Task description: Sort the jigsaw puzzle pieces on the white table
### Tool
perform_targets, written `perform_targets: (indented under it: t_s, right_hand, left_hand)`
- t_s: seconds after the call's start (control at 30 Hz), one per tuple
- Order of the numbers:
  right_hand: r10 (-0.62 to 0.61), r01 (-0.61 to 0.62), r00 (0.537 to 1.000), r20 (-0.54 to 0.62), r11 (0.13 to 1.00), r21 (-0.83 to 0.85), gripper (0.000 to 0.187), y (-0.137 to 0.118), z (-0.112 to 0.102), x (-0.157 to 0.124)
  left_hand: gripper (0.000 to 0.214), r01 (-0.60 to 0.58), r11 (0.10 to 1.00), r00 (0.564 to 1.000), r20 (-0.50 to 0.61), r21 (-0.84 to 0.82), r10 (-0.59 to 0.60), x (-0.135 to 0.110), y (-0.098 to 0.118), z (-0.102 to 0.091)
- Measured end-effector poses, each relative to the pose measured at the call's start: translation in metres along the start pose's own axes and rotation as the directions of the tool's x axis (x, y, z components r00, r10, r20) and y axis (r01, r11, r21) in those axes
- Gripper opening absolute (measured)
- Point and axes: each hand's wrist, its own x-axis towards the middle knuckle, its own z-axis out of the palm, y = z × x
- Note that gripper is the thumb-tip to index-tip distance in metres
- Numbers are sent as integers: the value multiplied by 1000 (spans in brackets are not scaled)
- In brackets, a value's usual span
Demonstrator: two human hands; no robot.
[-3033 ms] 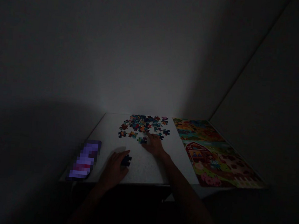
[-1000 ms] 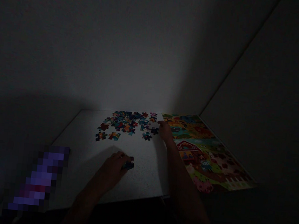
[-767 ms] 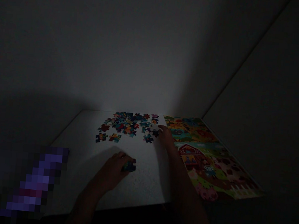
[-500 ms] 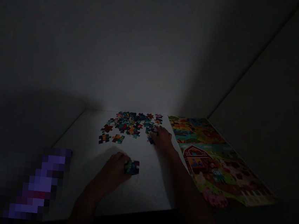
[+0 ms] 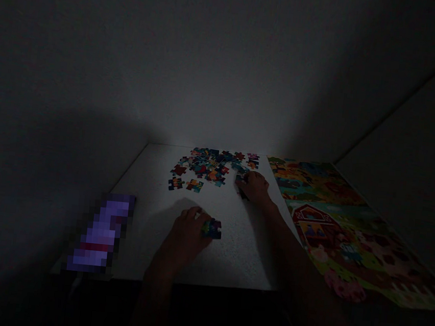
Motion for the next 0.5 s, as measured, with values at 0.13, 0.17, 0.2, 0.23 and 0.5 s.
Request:
perform_targets:
  t_s: [0.13,0.17,0.2,0.23,0.5]
  right_hand:
    - [-42,41,999,9,997,65,34,13,-3,3]
    - [-46,45,999,21,996,78,35,15,-5,4]
    - [-45,41,998,41,994,103,35,16,-7,4]
    - [-44,34,997,60,988,150,36,17,-9,5]
    - [-281,70,947,154,651,756,28,-10,-28,-6]
  left_hand:
    - [39,-18,1000,1000,18,-20,19,-4,-9,2]
    - [40,-31,999,999,19,-30,32,-5,-12,2]
    - [40,-44,998,999,11,-36,44,-6,-16,3]
    - [40,-54,998,999,-1,-38,54,-6,-20,4]
    - [34,-47,999,999,-3,23,47,-8,-21,-4]
